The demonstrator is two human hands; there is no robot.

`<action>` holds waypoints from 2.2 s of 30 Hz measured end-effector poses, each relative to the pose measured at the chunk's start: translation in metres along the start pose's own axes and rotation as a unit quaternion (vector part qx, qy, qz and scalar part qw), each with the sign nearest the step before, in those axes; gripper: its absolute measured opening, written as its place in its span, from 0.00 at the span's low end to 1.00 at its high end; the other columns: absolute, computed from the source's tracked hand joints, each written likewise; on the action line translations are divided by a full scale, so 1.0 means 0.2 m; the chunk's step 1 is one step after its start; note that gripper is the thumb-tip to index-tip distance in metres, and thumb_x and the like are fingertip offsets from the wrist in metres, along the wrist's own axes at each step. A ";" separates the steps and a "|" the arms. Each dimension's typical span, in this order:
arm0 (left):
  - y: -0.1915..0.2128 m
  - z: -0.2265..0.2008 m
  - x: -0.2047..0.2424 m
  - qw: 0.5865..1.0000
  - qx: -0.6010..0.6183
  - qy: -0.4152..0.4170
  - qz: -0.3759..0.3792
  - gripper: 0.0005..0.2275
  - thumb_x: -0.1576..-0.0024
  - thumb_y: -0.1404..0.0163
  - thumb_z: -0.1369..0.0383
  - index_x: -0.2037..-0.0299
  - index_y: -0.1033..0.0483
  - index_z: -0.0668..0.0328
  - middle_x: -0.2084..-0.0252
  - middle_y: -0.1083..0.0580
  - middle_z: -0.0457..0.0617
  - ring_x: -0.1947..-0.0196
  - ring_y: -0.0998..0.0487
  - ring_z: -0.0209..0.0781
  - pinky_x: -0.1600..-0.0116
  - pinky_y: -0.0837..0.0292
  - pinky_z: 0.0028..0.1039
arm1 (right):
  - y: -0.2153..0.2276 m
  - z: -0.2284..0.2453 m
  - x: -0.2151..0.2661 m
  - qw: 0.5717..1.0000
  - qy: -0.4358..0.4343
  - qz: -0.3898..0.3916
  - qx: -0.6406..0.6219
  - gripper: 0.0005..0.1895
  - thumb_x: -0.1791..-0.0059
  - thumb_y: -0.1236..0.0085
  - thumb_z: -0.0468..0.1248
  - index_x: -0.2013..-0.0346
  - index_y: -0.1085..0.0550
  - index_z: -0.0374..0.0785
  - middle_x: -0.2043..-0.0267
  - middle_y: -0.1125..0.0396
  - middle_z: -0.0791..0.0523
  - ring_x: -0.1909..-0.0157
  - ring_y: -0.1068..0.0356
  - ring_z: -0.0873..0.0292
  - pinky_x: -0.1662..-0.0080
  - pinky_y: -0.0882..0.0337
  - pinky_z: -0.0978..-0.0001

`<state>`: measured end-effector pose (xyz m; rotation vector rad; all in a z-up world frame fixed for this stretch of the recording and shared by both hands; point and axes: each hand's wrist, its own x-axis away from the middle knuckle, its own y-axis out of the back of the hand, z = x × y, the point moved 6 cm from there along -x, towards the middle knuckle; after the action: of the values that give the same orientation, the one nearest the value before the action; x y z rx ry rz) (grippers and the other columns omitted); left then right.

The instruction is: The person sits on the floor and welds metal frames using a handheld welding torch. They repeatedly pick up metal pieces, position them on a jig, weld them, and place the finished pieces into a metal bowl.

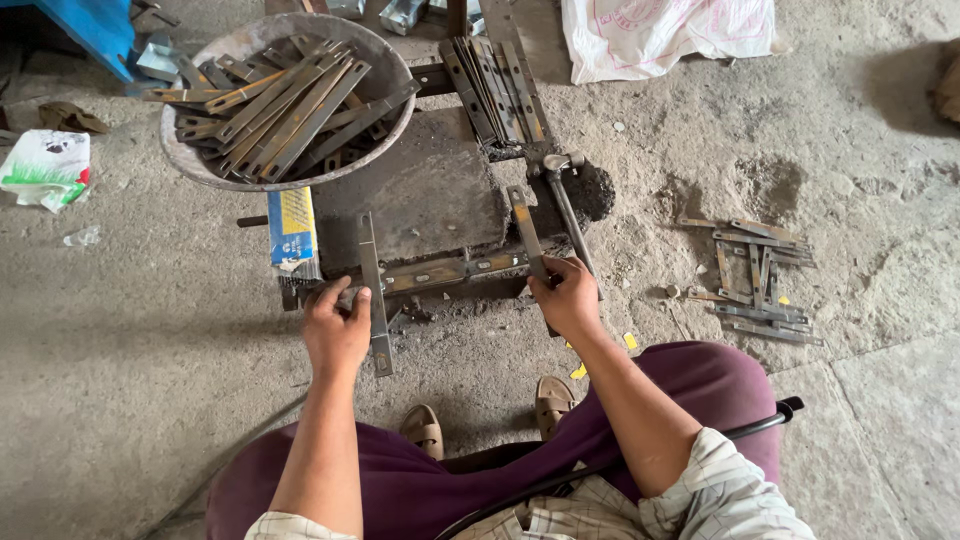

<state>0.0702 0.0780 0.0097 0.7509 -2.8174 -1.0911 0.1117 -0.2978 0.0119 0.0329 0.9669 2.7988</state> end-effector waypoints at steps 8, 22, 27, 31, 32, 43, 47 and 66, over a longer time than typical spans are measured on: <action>0.02 0.00 0.01 1.000 -0.007 0.015 -0.001 0.16 0.45 0.39 0.62 0.48 0.19 0.56 0.47 0.24 0.58 0.49 0.21 0.53 0.44 0.25 0.39 | -0.02 -0.02 -0.01 0.999 -0.012 0.002 -0.030 0.21 0.57 0.33 0.36 0.50 0.22 0.32 0.53 0.28 0.50 0.56 0.23 0.54 0.53 0.23 0.63; 0.07 0.06 0.01 0.996 -0.009 -0.057 -0.068 0.15 0.46 0.37 0.64 0.50 0.18 0.61 0.52 0.24 0.59 0.57 0.20 0.52 0.52 0.23 0.38 | 0.15 0.00 -0.01 0.984 -0.069 0.114 0.116 0.31 0.56 0.34 0.58 0.48 0.21 0.40 0.58 0.25 0.51 0.66 0.22 0.55 0.61 0.23 0.61; 0.11 0.06 0.03 0.999 -0.001 -0.009 -0.037 0.15 0.44 0.38 0.65 0.49 0.18 0.61 0.56 0.23 0.55 0.63 0.20 0.45 0.57 0.22 0.34 | 0.27 0.03 0.17 0.932 -0.097 0.244 0.249 0.31 0.52 0.44 0.66 0.61 0.17 0.41 0.69 0.24 0.54 0.70 0.23 0.59 0.64 0.21 0.64; 0.11 0.04 0.06 0.999 -0.019 0.012 -0.026 0.14 0.44 0.39 0.65 0.49 0.18 0.60 0.55 0.25 0.53 0.64 0.20 0.42 0.60 0.22 0.30 | 0.21 0.07 0.30 0.921 -0.019 0.220 0.322 0.32 0.54 0.41 0.67 0.68 0.19 0.39 0.71 0.26 0.51 0.70 0.25 0.56 0.64 0.22 0.62; 0.11 0.03 0.07 1.000 -0.012 0.008 -0.026 0.14 0.44 0.39 0.65 0.49 0.18 0.60 0.56 0.24 0.53 0.64 0.19 0.42 0.59 0.22 0.30 | 0.20 0.08 0.31 0.920 0.002 0.203 0.335 0.33 0.55 0.39 0.67 0.71 0.19 0.37 0.71 0.27 0.51 0.69 0.25 0.55 0.64 0.23 0.61; 0.22 -0.10 0.16 0.994 -0.079 -0.036 -0.070 0.16 0.47 0.37 0.59 0.52 0.16 0.56 0.59 0.21 0.59 0.60 0.19 0.58 0.56 0.24 0.42 | 0.16 0.00 0.27 0.950 0.004 0.144 0.279 0.23 0.55 0.39 0.57 0.69 0.17 0.39 0.68 0.25 0.45 0.63 0.23 0.43 0.56 0.23 0.51; 0.26 -0.23 0.27 0.992 -0.093 0.057 0.070 0.17 0.46 0.42 0.52 0.54 0.17 0.54 0.64 0.18 0.52 0.61 0.15 0.50 0.56 0.20 0.38 | 0.20 0.00 0.24 0.924 0.015 0.180 0.337 0.37 0.56 0.41 0.71 0.69 0.17 0.37 0.68 0.23 0.47 0.61 0.22 0.46 0.55 0.22 0.54; 0.24 -0.39 0.45 0.935 -0.278 0.075 0.206 0.20 0.48 0.39 0.49 0.61 0.18 0.58 0.61 0.19 0.57 0.59 0.16 0.53 0.53 0.20 0.40 | 0.40 -0.04 0.17 0.958 -0.037 0.109 0.262 0.39 0.62 0.40 0.75 0.65 0.15 0.42 0.72 0.23 0.52 0.62 0.21 0.51 0.54 0.22 0.57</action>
<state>-0.0146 0.0199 0.0875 0.1710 -2.2059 -1.5434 0.0641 -0.3581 0.0542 0.3283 1.7471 2.6076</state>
